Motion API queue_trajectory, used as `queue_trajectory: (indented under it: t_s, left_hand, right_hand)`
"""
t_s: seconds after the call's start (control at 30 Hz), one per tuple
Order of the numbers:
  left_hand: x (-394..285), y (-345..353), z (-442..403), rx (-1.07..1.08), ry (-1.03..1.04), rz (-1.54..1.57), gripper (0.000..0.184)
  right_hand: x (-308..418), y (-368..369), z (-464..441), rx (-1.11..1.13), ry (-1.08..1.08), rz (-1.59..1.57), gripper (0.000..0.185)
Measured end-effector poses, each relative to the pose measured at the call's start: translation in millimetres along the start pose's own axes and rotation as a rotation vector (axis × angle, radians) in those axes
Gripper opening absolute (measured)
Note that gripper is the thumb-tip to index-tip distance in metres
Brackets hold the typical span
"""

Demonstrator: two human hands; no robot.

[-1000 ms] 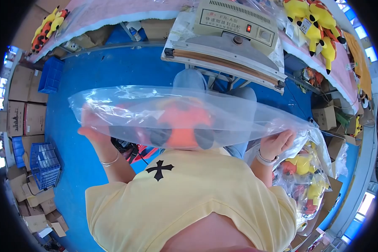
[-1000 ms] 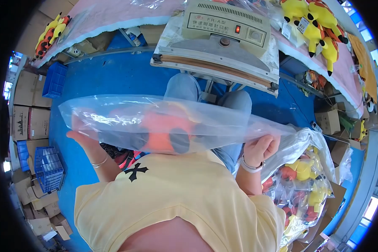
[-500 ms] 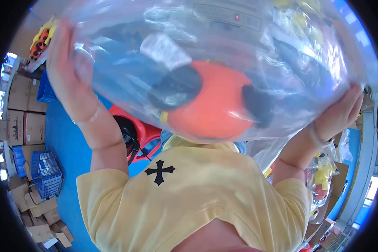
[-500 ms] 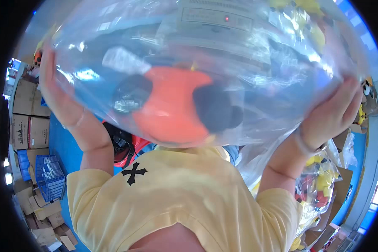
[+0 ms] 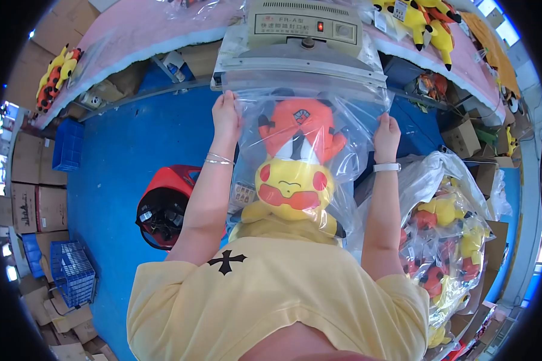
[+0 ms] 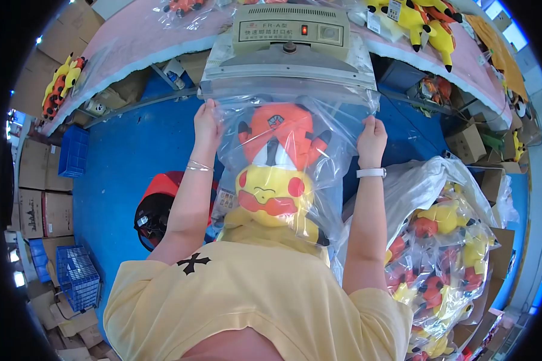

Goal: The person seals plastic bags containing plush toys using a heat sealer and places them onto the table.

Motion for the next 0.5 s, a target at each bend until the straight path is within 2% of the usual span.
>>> queue_trajectory:
  t_s: [0.13,0.5]
  left_hand:
    - [10,-9,3,-0.106,-0.035,-0.064,0.021]
    - [2,-20,-1,-0.172,-0.087,-0.115,0.020]
  right_hand:
    - [-22,0,6,-0.004,0.095,0.011,0.027]
    - [-16,1,4,0.027,0.140,0.152,0.029]
Point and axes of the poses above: each hand's wrist, its own z-axis away from the middle knuckle, its own y-axis out of the palm, x = y × z, the point moved 8 cm from there along -z, towards the middle knuckle, and after that the axes turned 15 degrees about -y, right-handed, at the moved point
